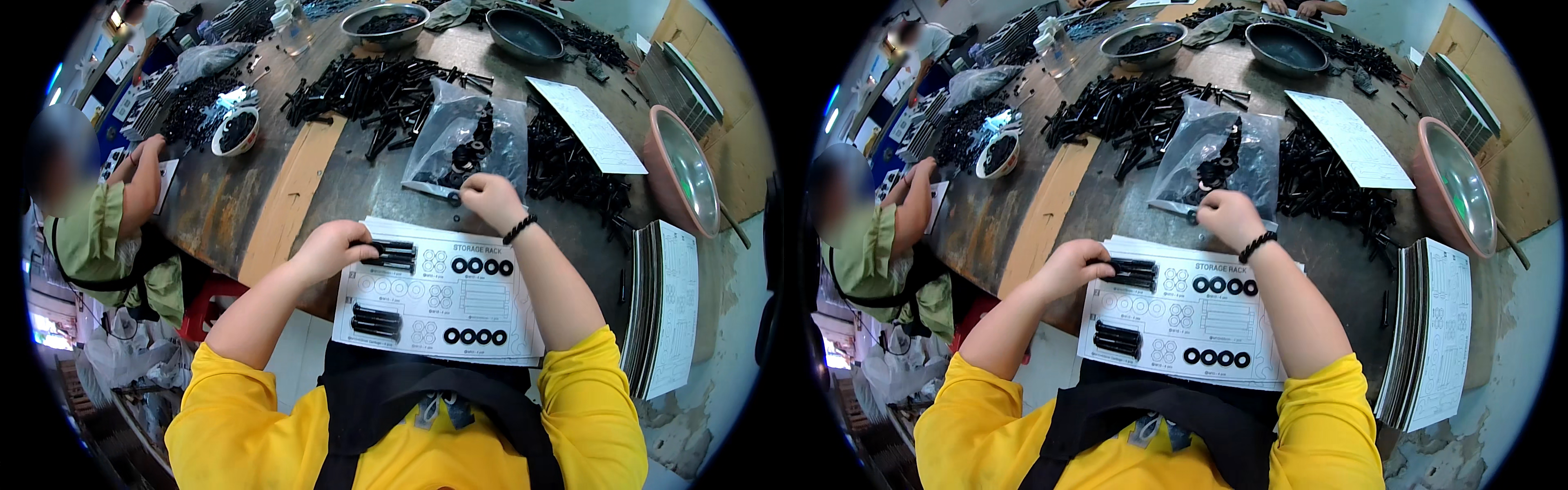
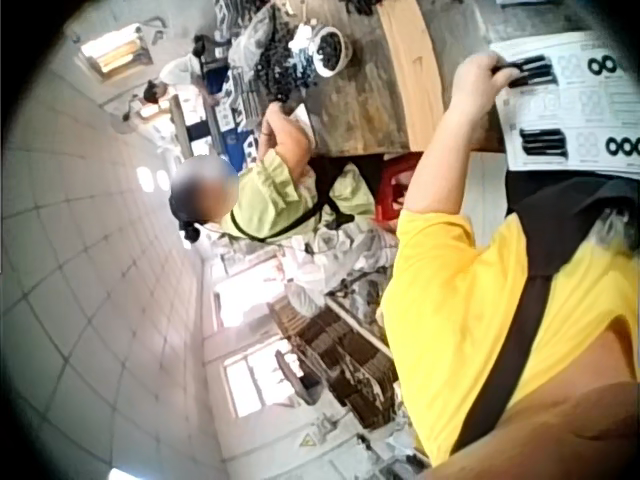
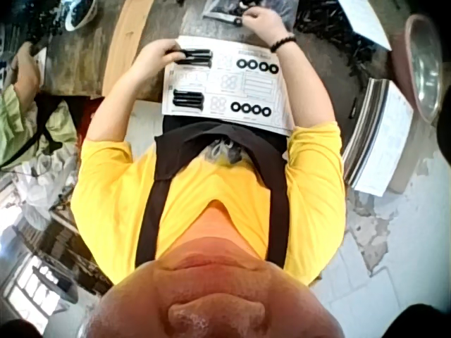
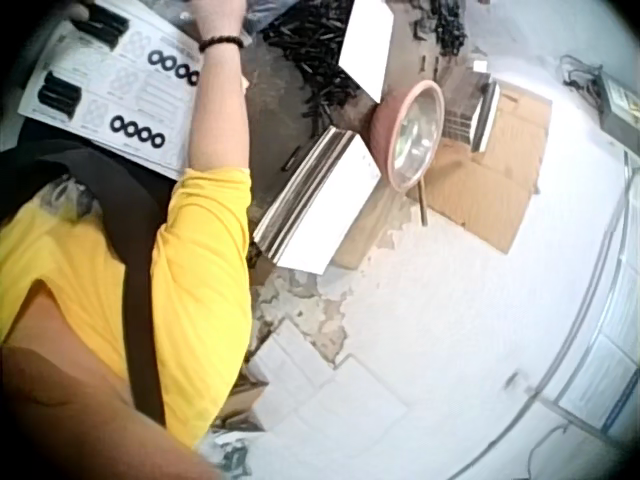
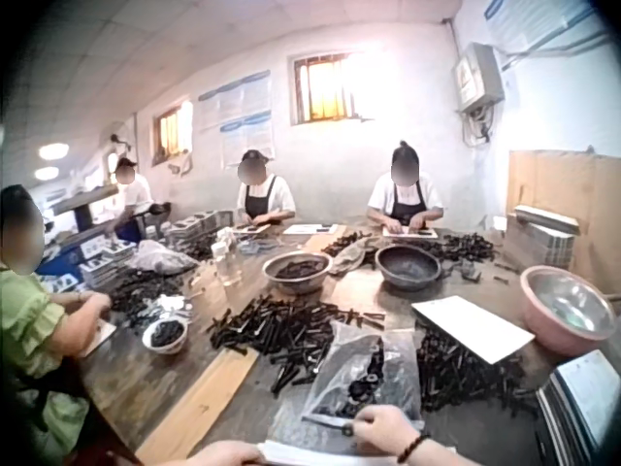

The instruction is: The person sorts small black hardware components, including rods and washers, from a plastic bag onto a printed layout sheet. They repeatedly pick up items, place them in designated spots, and adjust the arrangement.

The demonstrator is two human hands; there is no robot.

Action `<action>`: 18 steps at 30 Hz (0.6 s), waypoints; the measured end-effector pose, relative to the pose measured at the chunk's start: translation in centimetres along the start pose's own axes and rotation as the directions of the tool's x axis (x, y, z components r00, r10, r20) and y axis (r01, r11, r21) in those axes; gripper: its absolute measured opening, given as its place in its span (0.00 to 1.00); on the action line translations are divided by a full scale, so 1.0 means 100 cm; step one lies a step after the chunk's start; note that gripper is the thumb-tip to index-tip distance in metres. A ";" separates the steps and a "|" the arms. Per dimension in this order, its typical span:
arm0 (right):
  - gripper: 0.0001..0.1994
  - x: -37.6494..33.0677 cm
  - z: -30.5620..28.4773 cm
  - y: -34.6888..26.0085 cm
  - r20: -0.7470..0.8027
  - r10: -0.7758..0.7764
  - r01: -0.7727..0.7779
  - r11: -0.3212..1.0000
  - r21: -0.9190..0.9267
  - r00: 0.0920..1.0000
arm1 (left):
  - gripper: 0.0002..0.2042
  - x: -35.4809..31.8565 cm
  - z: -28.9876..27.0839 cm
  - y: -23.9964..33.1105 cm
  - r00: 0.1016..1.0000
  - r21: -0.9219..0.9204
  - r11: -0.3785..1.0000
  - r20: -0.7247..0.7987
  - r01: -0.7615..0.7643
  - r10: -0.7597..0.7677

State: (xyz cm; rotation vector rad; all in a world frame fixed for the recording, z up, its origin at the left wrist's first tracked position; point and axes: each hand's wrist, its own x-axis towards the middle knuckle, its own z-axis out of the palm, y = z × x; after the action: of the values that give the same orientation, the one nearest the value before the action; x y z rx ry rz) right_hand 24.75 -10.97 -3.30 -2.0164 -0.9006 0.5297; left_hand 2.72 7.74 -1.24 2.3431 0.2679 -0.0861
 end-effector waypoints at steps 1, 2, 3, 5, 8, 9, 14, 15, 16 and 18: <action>0.10 -0.013 0.009 -0.009 0.060 -0.018 0.017 1.000 0.010 0.998 | 0.10 -0.008 0.003 0.002 0.999 0.077 0.997 0.041 -0.014 0.010; 0.10 -0.027 0.017 -0.020 0.143 -0.009 0.009 1.000 0.003 0.990 | 0.10 -0.014 0.009 0.002 0.997 0.134 0.990 0.062 -0.049 0.041; 0.10 -0.038 0.033 -0.023 0.178 -0.032 0.025 0.999 0.039 0.983 | 0.10 -0.019 0.015 -0.001 0.994 0.191 0.978 0.084 -0.084 0.069; 0.10 -0.059 0.054 -0.027 0.265 -0.052 0.056 0.998 -0.008 0.963 | 0.09 -0.022 0.026 -0.002 0.985 0.235 0.958 0.100 -0.162 0.142; 0.10 -0.083 0.078 -0.038 0.230 0.016 0.008 0.995 -0.104 0.973 | 0.10 -0.024 0.034 -0.002 0.981 0.335 0.925 0.128 -0.179 0.144; 0.11 -0.089 0.084 -0.041 0.196 0.025 0.006 0.988 -0.157 0.980 | 0.10 -0.024 0.035 -0.003 0.979 0.368 0.910 0.126 -0.193 0.157; 0.10 -0.101 0.088 -0.043 0.209 0.015 0.059 0.938 -0.341 0.978 | 0.12 -0.023 0.039 -0.009 0.970 0.475 0.846 0.094 -0.243 0.225; 0.10 -0.103 0.085 -0.043 0.205 0.018 0.056 0.935 -0.349 0.979 | 0.11 -0.024 0.039 -0.010 0.963 0.480 0.839 0.058 -0.257 0.262; 0.10 -0.105 0.083 -0.043 0.202 0.021 0.054 0.933 -0.356 0.979 | 0.11 -0.027 0.039 -0.012 0.955 0.485 0.832 0.021 -0.270 0.297; 0.10 -0.108 0.079 -0.041 0.174 0.004 0.064 0.923 -0.380 0.985 | 0.10 -0.031 0.038 -0.013 0.937 0.481 0.832 -0.055 -0.277 0.344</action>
State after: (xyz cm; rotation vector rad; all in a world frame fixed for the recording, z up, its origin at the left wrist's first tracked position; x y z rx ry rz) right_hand 11.01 -13.47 -3.89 -2.3297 -1.2166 0.5485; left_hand -0.49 5.45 -4.45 2.8494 -0.0883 0.1982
